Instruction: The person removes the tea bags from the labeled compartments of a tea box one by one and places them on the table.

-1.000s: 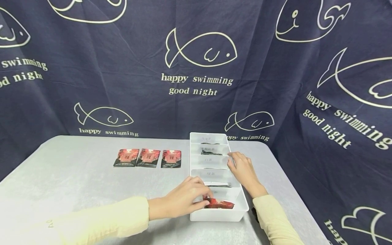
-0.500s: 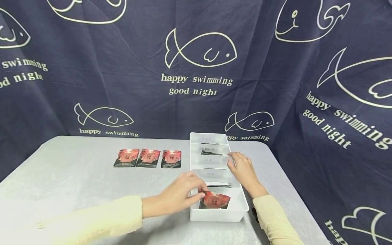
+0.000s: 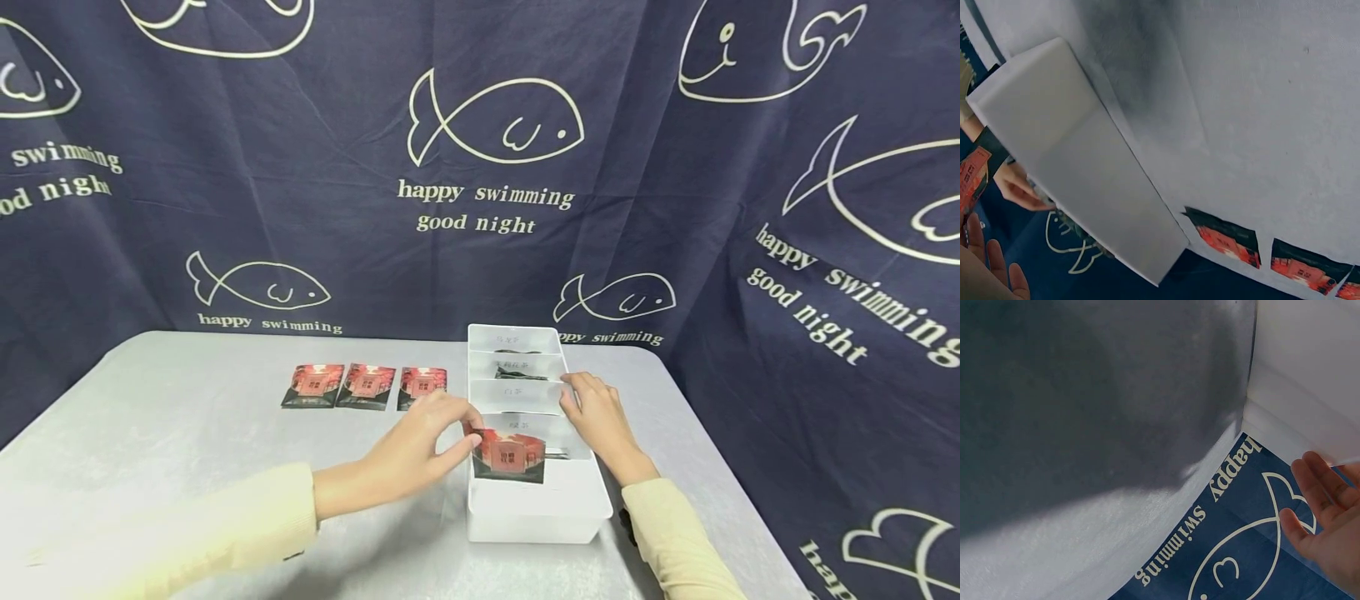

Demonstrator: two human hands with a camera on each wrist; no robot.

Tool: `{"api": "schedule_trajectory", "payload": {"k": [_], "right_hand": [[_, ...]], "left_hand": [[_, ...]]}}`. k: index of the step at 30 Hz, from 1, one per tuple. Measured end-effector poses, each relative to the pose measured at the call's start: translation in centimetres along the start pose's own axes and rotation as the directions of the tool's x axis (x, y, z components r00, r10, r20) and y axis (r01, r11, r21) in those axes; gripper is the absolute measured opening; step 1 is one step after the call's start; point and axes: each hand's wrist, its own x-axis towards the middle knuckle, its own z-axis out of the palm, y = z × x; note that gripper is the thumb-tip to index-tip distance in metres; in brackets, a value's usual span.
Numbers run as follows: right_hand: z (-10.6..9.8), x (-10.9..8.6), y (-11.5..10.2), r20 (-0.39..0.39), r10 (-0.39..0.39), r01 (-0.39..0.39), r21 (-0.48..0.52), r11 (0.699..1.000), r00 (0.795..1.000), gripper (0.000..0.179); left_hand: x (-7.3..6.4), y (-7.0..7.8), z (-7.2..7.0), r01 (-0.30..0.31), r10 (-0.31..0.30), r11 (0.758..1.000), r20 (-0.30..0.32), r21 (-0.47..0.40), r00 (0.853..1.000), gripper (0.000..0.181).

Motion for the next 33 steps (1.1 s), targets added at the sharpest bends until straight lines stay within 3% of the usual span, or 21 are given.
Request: {"api": "schedule_trajectory", "payload": {"k": [9, 14, 24, 33], "right_hand": [[-0.1, 0.0, -0.1, -0.005, -0.009, 0.009, -0.003, 1.000, 1.000, 0.024], [-0.1, -0.1, -0.1, -0.008, -0.008, 0.008, -0.005, 1.000, 1.000, 0.024], [-0.1, 0.0, -0.1, -0.022, -0.020, 0.020, 0.003, 1.000, 1.000, 0.024], [-0.1, 0.0, 0.0, -0.018, -0.014, 0.015, 0.005, 1.000, 1.000, 0.025]], "left_hand": [[0.4, -0.7, -2.1, 0.021, -0.026, 0.999, -0.090, -0.050, 0.996, 0.004], [0.2, -1.8, -2.9, 0.053, -0.057, 0.998, -0.125, -0.033, 0.990, 0.005], [-1.1, -5.6, -4.0, 0.116, -0.106, 0.992, -0.200, 0.041, 0.974, 0.006], [-2.5, -9.3, -5.3, 0.240, -0.220, 0.967, -0.198, 0.087, 0.955, 0.005]]}}
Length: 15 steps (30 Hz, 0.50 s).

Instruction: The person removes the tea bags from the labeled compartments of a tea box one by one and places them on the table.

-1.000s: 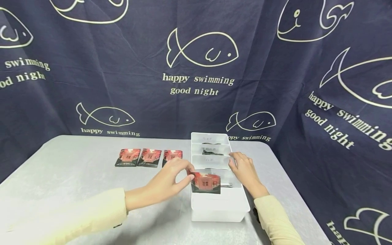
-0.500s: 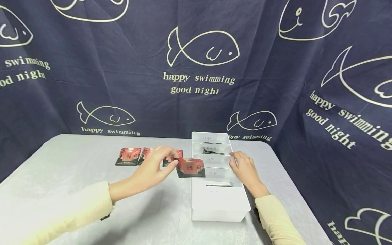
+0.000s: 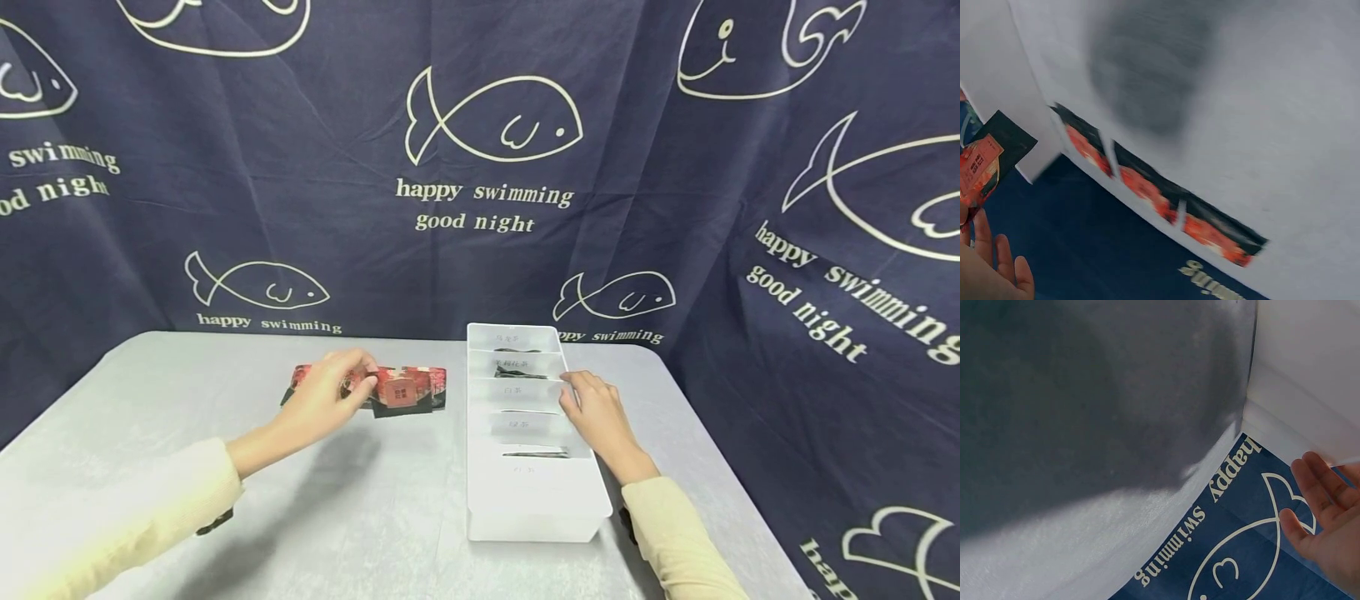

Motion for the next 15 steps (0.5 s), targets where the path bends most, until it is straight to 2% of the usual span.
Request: {"api": "schedule_trajectory", "payload": {"k": [7, 15], "right_hand": [[0.1, 0.0, 0.2, 0.001, 0.000, 0.000, -0.003, 1.000, 1.000, 0.026], [0.1, 0.0, 0.2, -0.026, -0.015, 0.015, 0.002, 1.000, 1.000, 0.024]], "left_hand": [[-0.6, -3.0, -1.2, 0.019, -0.017, 0.997, -0.026, 0.075, 1.000, 0.005], [-1.3, -6.2, -2.9, 0.089, -0.087, 0.989, -0.019, 0.122, 0.996, 0.005]]}}
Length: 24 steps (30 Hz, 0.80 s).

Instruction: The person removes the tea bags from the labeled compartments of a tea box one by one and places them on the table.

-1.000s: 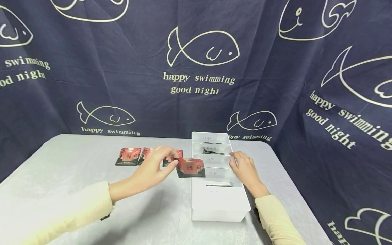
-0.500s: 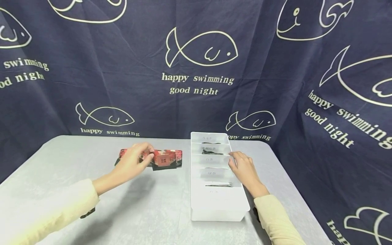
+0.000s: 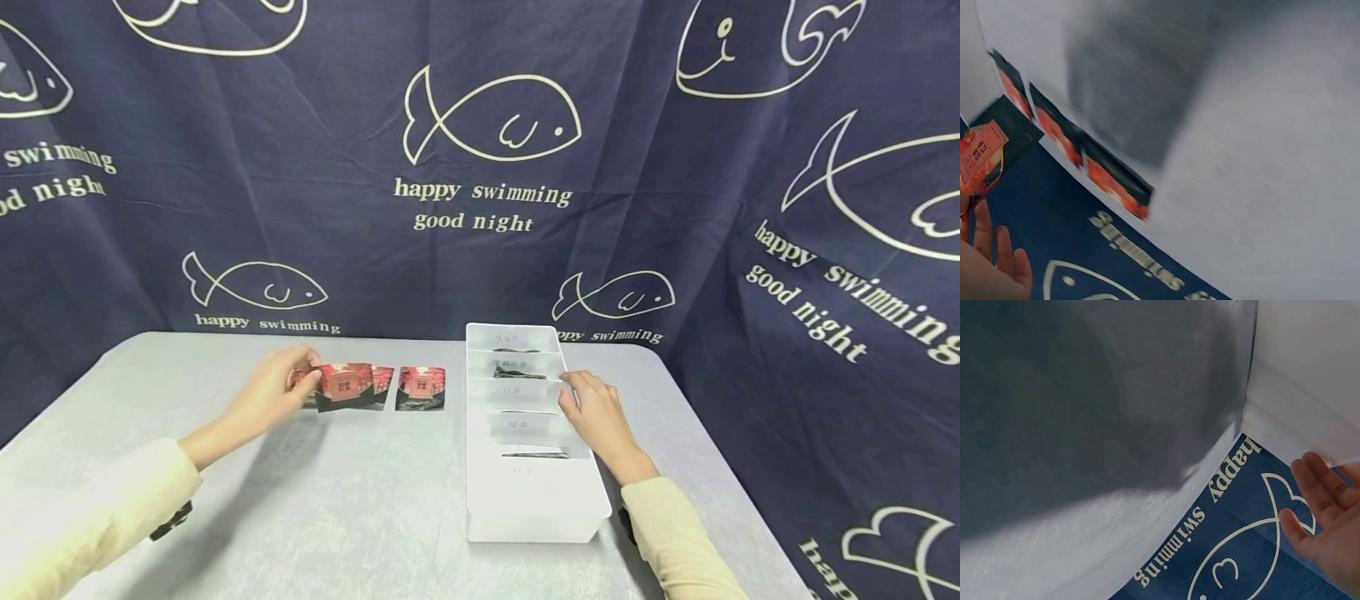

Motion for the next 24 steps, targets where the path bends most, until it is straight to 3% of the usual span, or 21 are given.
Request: {"api": "schedule_trajectory", "payload": {"k": [16, 24], "right_hand": [[-0.1, 0.0, 0.0, 0.002, 0.000, 0.000, -0.003, 1.000, 1.000, 0.024], [-0.1, 0.0, -0.2, 0.004, -0.001, 0.001, 0.010, 1.000, 1.000, 0.023]], "left_hand": [[-0.4, -5.9, -4.8, 0.135, -0.142, 0.984, 0.053, 0.118, 0.988, 0.007], [-0.7, -8.1, -6.5, 0.151, -0.163, 0.978, 0.076, 0.147, 0.984, 0.007]]}}
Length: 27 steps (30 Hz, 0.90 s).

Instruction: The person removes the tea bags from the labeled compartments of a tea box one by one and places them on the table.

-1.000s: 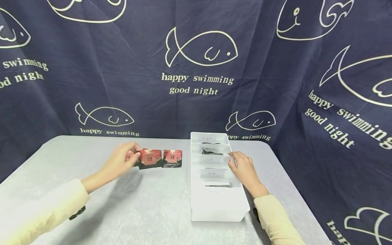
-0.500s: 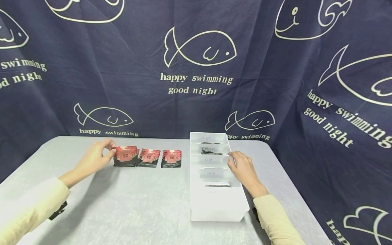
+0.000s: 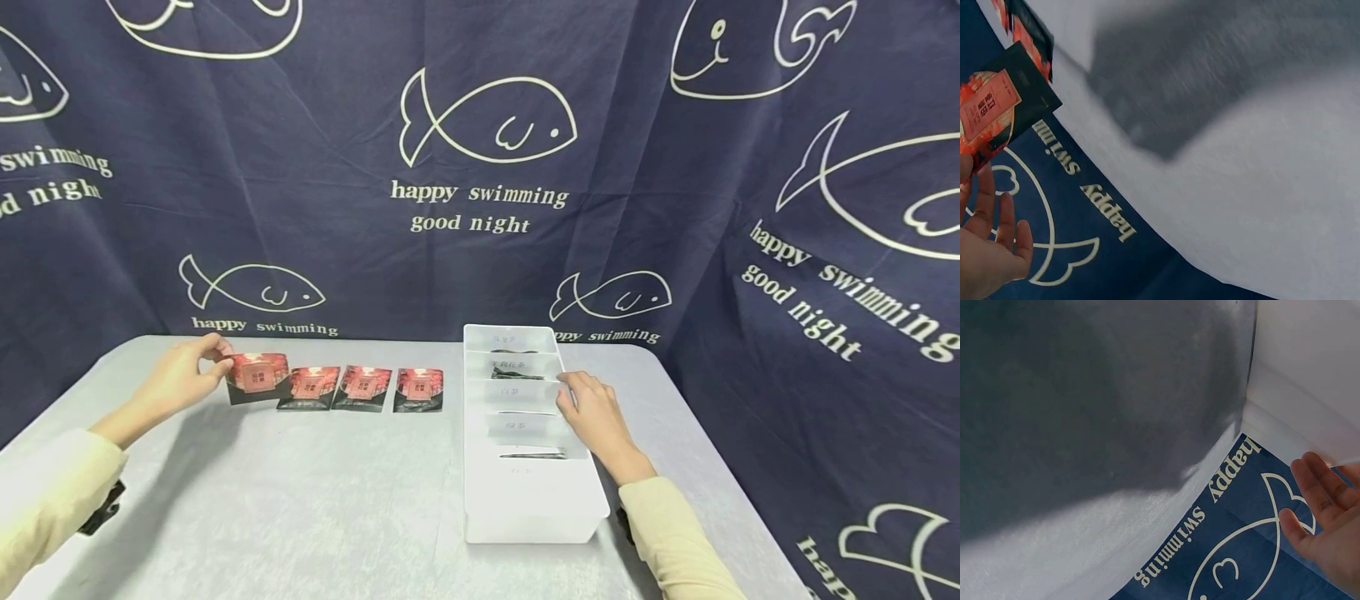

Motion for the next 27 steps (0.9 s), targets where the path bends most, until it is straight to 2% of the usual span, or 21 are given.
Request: {"api": "schedule_trajectory", "payload": {"k": [6, 15, 20, 27], "right_hand": [[0.1, 0.0, 0.1, -0.003, 0.001, -0.001, -0.001, 1.000, 1.000, 0.023], [0.1, 0.0, 0.0, 0.005, 0.002, -0.002, -0.006, 1.000, 1.000, 0.023], [0.0, 0.0, -0.1, 0.011, 0.007, -0.007, -0.010, 1.000, 1.000, 0.023], [-0.1, 0.0, -0.2, 0.015, 0.003, -0.003, -0.008, 1.000, 1.000, 0.023]], "left_hand": [[-0.3, -1.0, -0.6, 0.010, -0.011, 1.000, 0.059, 0.014, 0.998, 0.008], [-0.5, -2.5, -0.7, 0.087, -0.094, 0.994, 0.121, 0.061, 0.988, 0.014], [-0.4, -2.8, -0.6, 0.105, -0.111, 0.993, 0.125, 0.052, 0.986, 0.016], [-0.1, -3.4, 0.0, 0.080, -0.087, 0.993, 0.082, 0.083, 0.993, 0.020]]}}
